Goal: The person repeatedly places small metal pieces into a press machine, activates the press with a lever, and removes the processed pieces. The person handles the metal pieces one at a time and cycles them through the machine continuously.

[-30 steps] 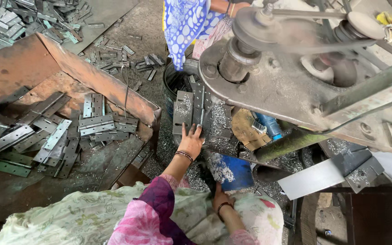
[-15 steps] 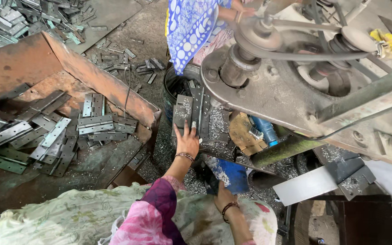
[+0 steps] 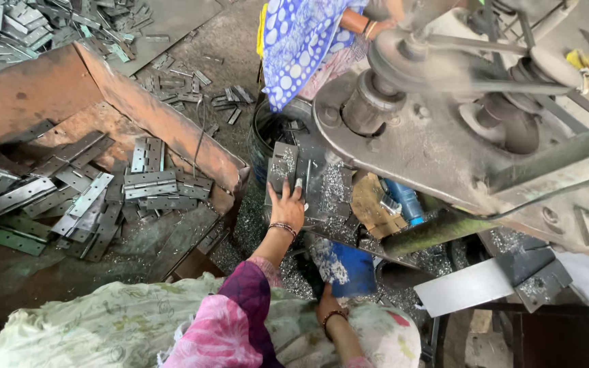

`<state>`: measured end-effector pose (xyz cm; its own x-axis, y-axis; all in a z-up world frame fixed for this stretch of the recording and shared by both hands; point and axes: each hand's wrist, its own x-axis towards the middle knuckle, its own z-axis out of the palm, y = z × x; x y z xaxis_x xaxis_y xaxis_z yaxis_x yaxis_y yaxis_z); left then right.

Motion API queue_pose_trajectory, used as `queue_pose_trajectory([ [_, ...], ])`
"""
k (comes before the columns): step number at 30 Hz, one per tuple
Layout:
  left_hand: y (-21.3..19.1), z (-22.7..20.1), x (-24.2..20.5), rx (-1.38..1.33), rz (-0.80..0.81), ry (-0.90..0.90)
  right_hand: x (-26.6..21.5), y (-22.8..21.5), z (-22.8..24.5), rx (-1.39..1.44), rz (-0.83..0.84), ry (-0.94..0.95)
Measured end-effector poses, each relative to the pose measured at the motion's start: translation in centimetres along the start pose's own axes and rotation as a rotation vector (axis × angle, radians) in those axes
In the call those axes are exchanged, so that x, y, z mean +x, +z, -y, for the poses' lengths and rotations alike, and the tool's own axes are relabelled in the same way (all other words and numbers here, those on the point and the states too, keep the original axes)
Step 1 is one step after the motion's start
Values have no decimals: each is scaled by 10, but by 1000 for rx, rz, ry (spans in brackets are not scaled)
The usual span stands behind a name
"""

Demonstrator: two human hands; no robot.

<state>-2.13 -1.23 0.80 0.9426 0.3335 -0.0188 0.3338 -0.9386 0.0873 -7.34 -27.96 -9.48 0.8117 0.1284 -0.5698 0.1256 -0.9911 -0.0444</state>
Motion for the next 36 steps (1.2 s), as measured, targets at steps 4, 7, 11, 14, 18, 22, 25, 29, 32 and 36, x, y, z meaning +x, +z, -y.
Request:
queue_pose_trajectory([
  [4,-1,5,11,-25,1,-7,-9,-43,-11,-62,24,-201],
  [7,-4,1,32,-33,3,-25,-4,-51,-17,-55,-37,-266],
  [11,-4,4,38,-25,-6,7,3,-10,0,-80,110,-71],
  [14,-5,6,40,1,-1,25,20,7,3,-37,168,-18],
  [18,1,9,31,86,-53,17,9,33,2,-7,181,-21],
  [22,-10,9,40,187,133,17,14,-4,11,31,132,-58],
  [25,-7,14,45,179,127,-16,-6,-28,5,-26,66,-133],
  [29,4,14,76,88,26,-45,-17,-49,-2,-35,39,-192],
  [32,7,17,83,75,-90,-23,-17,-32,10,-174,193,-61],
  [36,-4,13,96,85,52,-3,14,-5,14,-135,118,-9],
])
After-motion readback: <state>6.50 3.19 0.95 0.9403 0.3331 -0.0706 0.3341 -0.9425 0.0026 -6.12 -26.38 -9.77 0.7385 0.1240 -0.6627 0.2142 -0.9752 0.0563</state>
